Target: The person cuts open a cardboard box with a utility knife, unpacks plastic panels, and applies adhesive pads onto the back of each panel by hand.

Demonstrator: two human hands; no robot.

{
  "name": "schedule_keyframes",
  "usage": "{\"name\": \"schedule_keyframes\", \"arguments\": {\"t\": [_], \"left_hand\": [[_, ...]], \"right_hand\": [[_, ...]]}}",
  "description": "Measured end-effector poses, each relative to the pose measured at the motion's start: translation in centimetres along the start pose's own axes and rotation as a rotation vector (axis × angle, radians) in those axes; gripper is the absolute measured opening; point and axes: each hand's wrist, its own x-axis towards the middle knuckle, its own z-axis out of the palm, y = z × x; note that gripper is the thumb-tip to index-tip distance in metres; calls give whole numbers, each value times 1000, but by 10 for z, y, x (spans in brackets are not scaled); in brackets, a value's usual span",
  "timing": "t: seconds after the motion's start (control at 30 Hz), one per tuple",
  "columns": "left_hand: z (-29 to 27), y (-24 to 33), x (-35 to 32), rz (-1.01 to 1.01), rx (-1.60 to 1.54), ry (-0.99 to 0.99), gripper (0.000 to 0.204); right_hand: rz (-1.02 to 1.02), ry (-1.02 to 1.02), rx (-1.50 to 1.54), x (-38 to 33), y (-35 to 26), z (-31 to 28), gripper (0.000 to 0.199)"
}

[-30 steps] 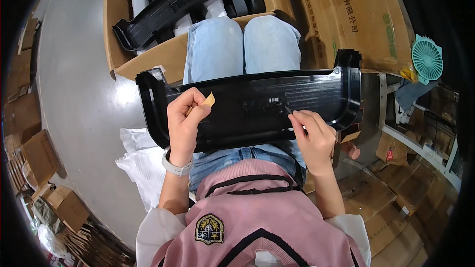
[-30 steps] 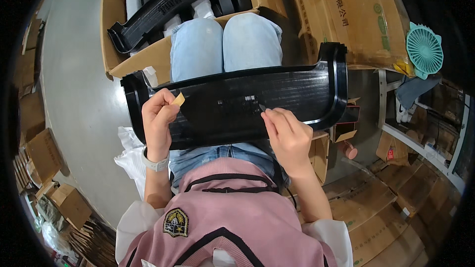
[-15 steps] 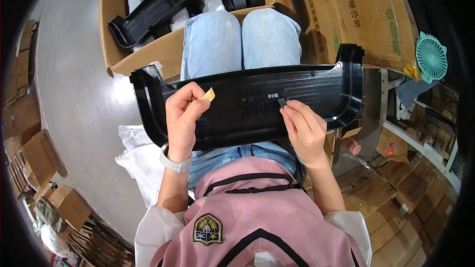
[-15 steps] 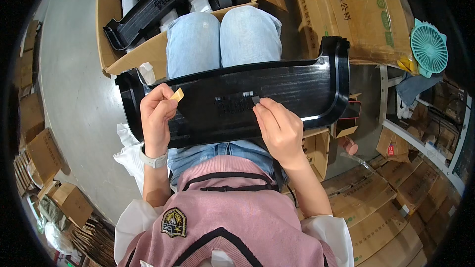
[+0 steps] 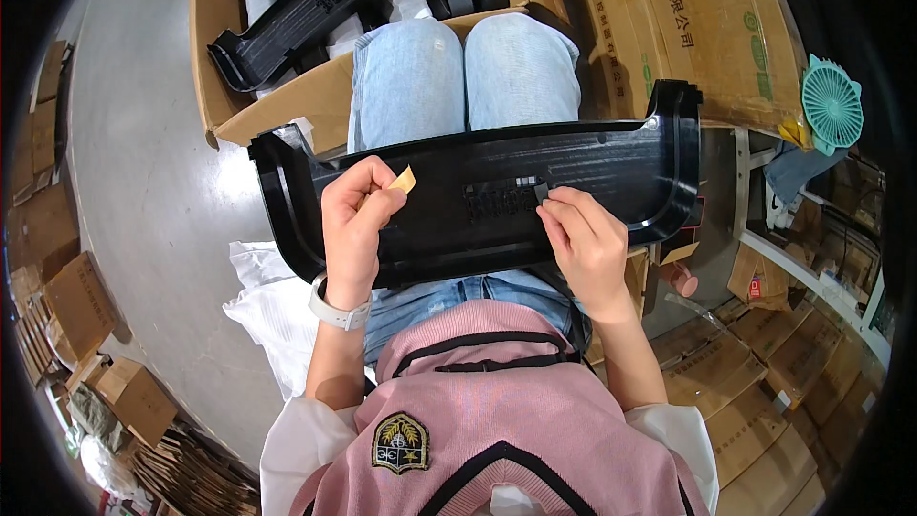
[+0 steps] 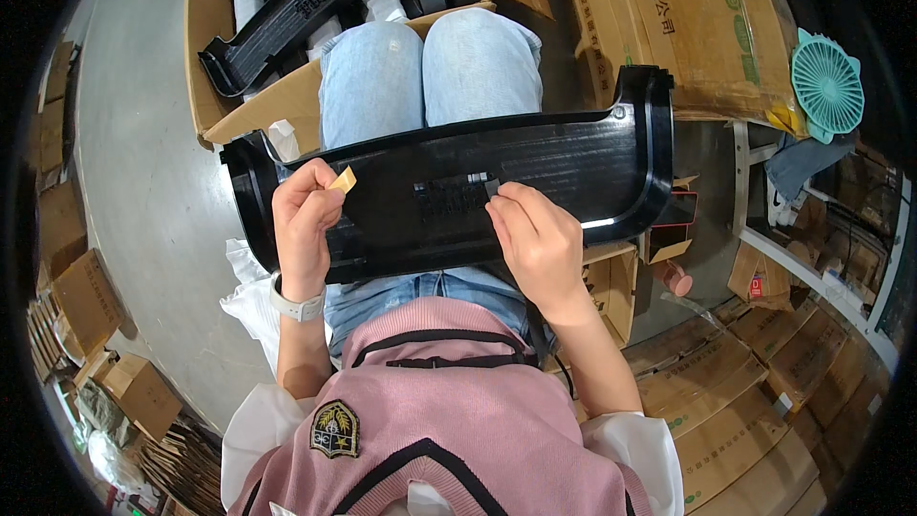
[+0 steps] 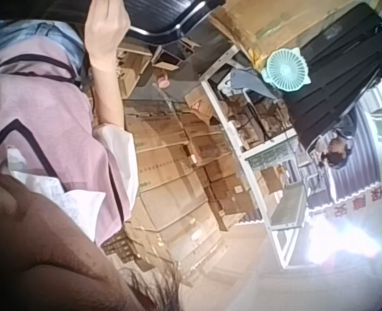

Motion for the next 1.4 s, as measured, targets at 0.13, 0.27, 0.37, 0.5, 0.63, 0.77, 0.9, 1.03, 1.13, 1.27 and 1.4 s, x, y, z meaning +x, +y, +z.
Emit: {"name": "schedule_keyframes", "arguments": {"t": [0.13, 0.27, 0.37, 0.5, 0.63, 0.77, 0.9, 1.03, 1.13, 1.27, 1.4], "left_hand": [[1, -1, 1, 5, 7, 1, 11], [1, -2, 1, 0, 1, -6, 11], [1, -2, 2, 5, -5, -7, 11], [1, -2, 2, -10, -7, -11, 11], [1, -3, 3, -10, -10, -20, 11], [2, -5, 3, -6, -10, -19, 10], [3, -5, 4, -7, -11, -27, 10], [3, -6, 4, -6, -8, -28, 10], [2, -6, 3, -19, 1, -20, 10], [2, -6, 4, -16, 0, -23, 10], [3, -7, 5, -6, -6, -33, 10]], "right_hand": [[7, -31, 11, 2, -1, -1, 14], [5, -68, 30, 4, 0, -2, 14], [7, -101, 46, 6, 0, -3, 14], [12, -114, 54, 6, 0, -2, 14], [14, -110, 62, 5, 0, -2, 13], [13, -125, 70, 7, 1, -2, 13], [5, -154, 58, 8, 2, -7, 13], [46, -327, -4, 16, -11, -25, 13], [124, -473, -22, 8, -9, -44, 16], [117, -452, 36, -10, 13, -60, 23], [80, -400, 33, -3, 6, -53, 30]]}}
